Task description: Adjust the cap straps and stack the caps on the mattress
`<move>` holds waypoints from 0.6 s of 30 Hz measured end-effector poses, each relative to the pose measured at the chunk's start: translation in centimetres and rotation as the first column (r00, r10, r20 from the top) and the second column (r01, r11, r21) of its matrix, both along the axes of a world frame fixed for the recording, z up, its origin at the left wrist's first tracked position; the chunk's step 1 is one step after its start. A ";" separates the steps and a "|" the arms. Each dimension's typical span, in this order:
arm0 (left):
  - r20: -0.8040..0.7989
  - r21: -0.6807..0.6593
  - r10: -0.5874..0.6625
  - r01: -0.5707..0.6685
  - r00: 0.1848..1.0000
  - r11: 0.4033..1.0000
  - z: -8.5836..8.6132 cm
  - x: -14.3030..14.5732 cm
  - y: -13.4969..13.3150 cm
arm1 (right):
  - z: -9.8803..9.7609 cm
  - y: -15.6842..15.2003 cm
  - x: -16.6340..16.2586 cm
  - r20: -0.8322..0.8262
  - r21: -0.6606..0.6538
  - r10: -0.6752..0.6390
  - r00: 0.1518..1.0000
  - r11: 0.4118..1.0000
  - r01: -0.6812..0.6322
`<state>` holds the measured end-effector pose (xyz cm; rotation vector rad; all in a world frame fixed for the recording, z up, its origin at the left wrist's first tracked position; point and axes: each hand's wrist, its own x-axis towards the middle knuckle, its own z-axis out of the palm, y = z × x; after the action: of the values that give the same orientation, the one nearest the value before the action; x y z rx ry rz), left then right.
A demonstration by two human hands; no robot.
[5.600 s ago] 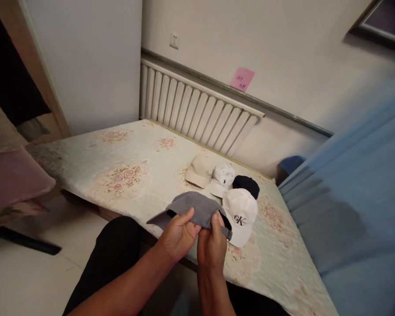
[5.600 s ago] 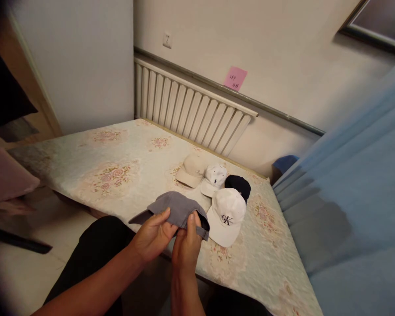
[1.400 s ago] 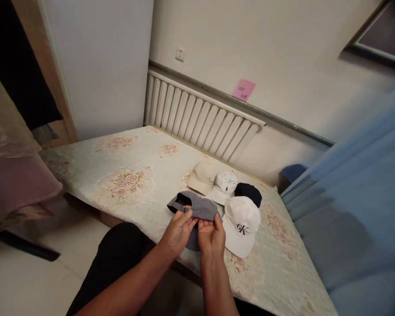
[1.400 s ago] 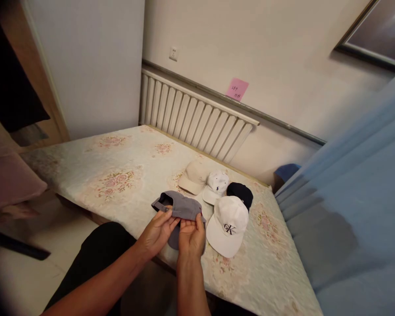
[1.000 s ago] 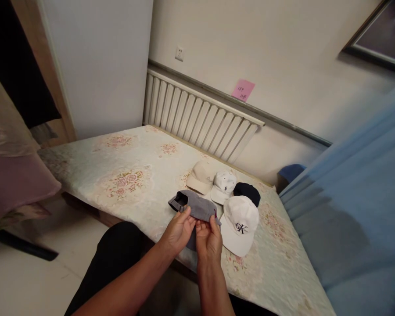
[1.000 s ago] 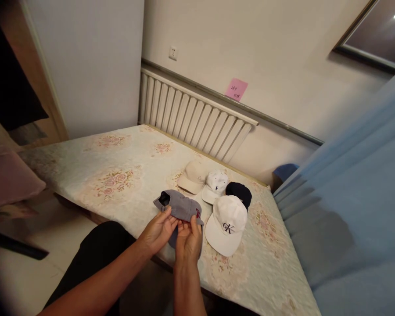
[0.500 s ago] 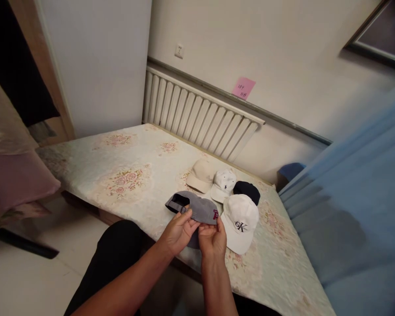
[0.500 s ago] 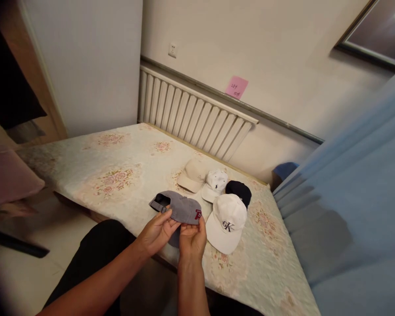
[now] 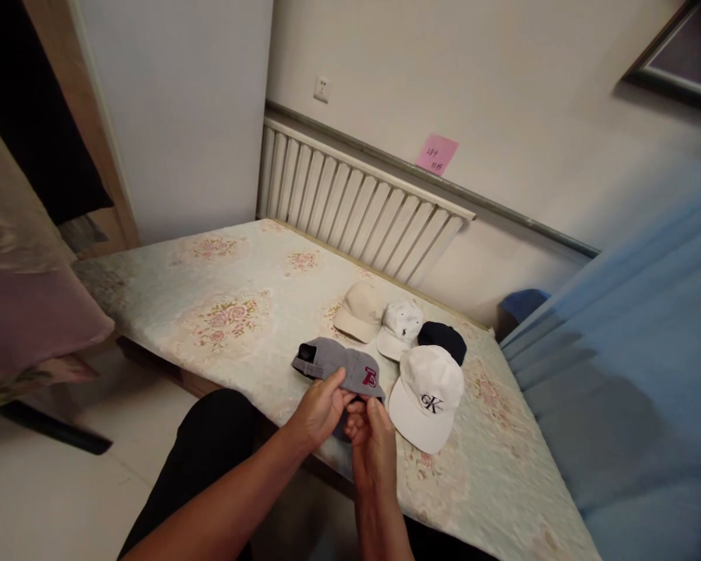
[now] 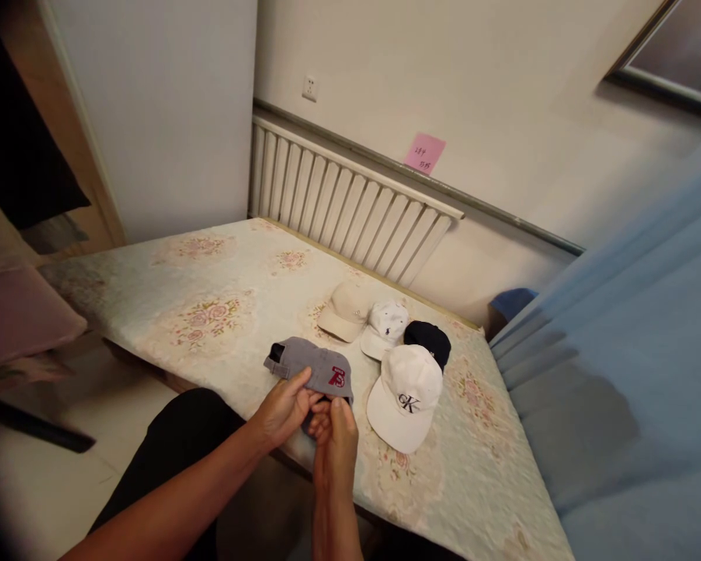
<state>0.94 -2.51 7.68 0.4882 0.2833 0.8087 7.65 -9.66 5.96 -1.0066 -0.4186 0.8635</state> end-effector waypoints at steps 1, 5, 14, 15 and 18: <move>0.035 -0.009 0.034 -0.034 0.999 0.999 0.1 -0.1 0.2 | -0.2 -0.8 0.2 0.113 -0.059 -0.028 0.993 0.998 0.035; 0.103 -0.068 0.093 -0.086 0.990 0.994 -0.2 -0.3 0.9 | -1.7 -3.6 1.4 0.529 -0.182 -0.279 0.801 0.885 0.429; 0.109 -0.132 0.062 -0.048 0.992 0.990 -0.9 -0.7 2.0 | -7.1 -3.0 5.9 0.938 -0.134 -0.066 0.340 0.836 0.532; 0.105 -0.131 0.060 -0.046 0.993 0.990 -0.9 -1.0 2.2 | -7.5 -2.8 6.3 0.941 -0.177 -0.006 0.337 0.842 0.510; 0.107 -0.094 0.029 -0.018 0.994 0.995 -1.0 -2.0 2.6 | -8.0 -2.7 6.7 0.940 -0.226 0.071 0.334 0.864 0.450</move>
<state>-1.03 0.13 6.65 0.3528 0.2255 0.8381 14.33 -12.35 -1.99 -1.9641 -1.0867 0.0043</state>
